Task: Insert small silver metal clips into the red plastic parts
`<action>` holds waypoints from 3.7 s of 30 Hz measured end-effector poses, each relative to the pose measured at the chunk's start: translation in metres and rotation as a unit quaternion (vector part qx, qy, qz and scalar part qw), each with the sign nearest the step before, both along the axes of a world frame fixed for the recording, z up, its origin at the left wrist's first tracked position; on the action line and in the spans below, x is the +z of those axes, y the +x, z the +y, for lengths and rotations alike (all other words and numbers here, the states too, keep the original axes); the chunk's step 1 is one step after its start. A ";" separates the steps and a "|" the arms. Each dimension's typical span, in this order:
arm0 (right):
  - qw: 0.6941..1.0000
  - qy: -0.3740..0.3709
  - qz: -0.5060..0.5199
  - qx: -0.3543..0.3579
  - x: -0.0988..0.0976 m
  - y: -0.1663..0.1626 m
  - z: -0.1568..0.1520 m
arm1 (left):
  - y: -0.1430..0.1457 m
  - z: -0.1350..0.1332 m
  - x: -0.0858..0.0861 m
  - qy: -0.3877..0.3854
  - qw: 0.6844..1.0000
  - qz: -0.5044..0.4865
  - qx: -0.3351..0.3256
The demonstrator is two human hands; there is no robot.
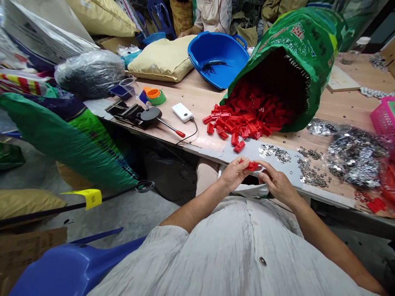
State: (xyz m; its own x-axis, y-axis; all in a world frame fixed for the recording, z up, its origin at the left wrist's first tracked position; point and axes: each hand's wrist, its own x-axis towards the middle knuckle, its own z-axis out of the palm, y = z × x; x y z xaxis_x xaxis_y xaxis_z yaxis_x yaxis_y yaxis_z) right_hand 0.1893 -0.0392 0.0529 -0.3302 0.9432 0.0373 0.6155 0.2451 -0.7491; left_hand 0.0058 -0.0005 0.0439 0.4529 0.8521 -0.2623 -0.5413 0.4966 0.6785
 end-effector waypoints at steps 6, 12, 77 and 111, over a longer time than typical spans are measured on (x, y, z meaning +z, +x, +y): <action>0.999 0.012 0.023 -0.022 -0.003 -0.001 0.000 | 0.007 -0.008 0.005 -0.110 0.991 -0.079 0.001; 0.999 0.019 0.030 -0.025 -0.005 -0.001 0.000 | 0.011 -0.011 0.004 -0.160 0.983 -0.086 0.012; 0.936 0.064 -0.289 -0.190 -0.035 0.096 0.006 | -0.017 0.047 -0.026 0.358 0.814 0.443 0.110; 0.988 0.092 0.071 -0.102 0.010 0.012 0.003 | 0.000 0.002 0.005 -0.050 0.989 -0.048 -0.131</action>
State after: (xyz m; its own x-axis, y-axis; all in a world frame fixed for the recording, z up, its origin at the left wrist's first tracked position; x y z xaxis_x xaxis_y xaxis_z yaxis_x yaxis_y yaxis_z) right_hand 0.2015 -0.0358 0.0627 -0.1125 0.9623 0.2477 0.5576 0.2675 -0.7858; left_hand 0.0053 0.0011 0.0484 0.6825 0.6736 -0.2838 -0.4445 0.6907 0.5704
